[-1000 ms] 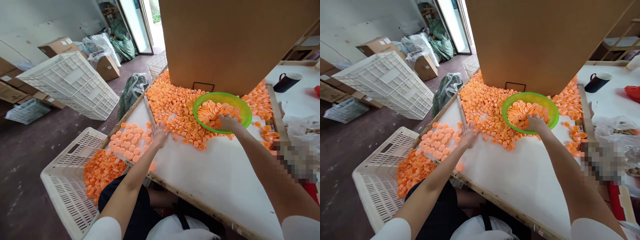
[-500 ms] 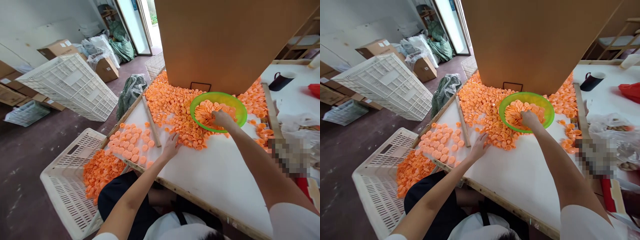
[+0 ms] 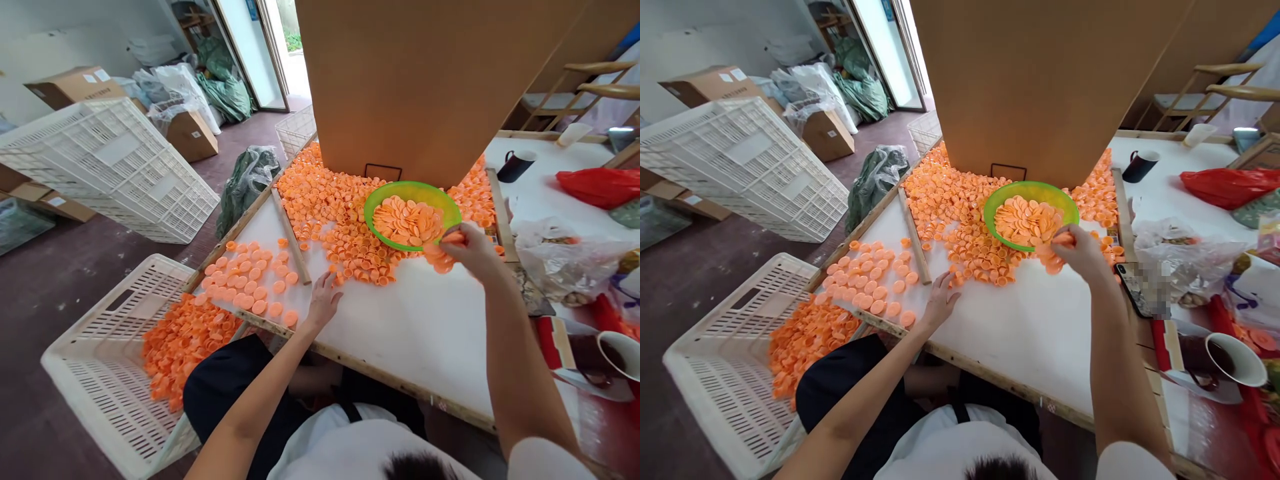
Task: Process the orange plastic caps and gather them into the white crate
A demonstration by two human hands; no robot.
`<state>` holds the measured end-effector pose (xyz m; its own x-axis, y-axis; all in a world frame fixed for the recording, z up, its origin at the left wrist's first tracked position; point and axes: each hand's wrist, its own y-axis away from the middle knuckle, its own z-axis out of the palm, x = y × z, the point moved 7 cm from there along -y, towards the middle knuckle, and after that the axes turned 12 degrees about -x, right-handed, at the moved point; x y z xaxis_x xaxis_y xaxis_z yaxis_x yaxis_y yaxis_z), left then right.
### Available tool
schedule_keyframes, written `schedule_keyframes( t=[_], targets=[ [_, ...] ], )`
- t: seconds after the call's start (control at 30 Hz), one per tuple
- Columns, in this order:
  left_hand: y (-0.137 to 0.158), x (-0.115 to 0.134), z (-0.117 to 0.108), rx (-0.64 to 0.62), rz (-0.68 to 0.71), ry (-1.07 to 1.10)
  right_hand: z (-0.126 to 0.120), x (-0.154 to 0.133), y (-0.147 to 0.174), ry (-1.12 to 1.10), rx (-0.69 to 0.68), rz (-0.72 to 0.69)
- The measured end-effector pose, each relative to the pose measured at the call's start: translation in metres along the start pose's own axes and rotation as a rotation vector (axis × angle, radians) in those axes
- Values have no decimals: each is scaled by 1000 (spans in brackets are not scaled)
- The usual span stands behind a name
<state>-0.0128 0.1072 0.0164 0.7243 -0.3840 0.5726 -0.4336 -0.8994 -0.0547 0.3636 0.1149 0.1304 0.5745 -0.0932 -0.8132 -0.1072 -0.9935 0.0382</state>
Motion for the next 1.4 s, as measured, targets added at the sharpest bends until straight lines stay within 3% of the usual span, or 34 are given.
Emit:
schedule_keyframes(
  t=[0.13,0.23,0.37,0.57,0.77,0.9,1.2,1.3,1.4],
  targets=[
    [0,-1,4,-7,-16,5,58,48,67,-146,-134,171],
    [-1,0,4,1,-16,12,79,81,91,-79,-83,266],
    [-2,1,4,21,32,51,79,102,101,14,-72,338],
    [2,3,4,80,85,69,70,103,101,78,-86,349],
    [4,-12,0,150,-93,64,67,104,100,149,-95,325],
    [4,-23,6,108,-148,201,63,107,101,136,-88,344],
    [0,-18,1,79,-252,195,53,113,108,167,-58,443],
    [1,-13,2,47,-229,188,46,106,114,74,26,425],
    [9,0,9,-3,-146,208,55,95,118,-123,70,371]
  ],
)
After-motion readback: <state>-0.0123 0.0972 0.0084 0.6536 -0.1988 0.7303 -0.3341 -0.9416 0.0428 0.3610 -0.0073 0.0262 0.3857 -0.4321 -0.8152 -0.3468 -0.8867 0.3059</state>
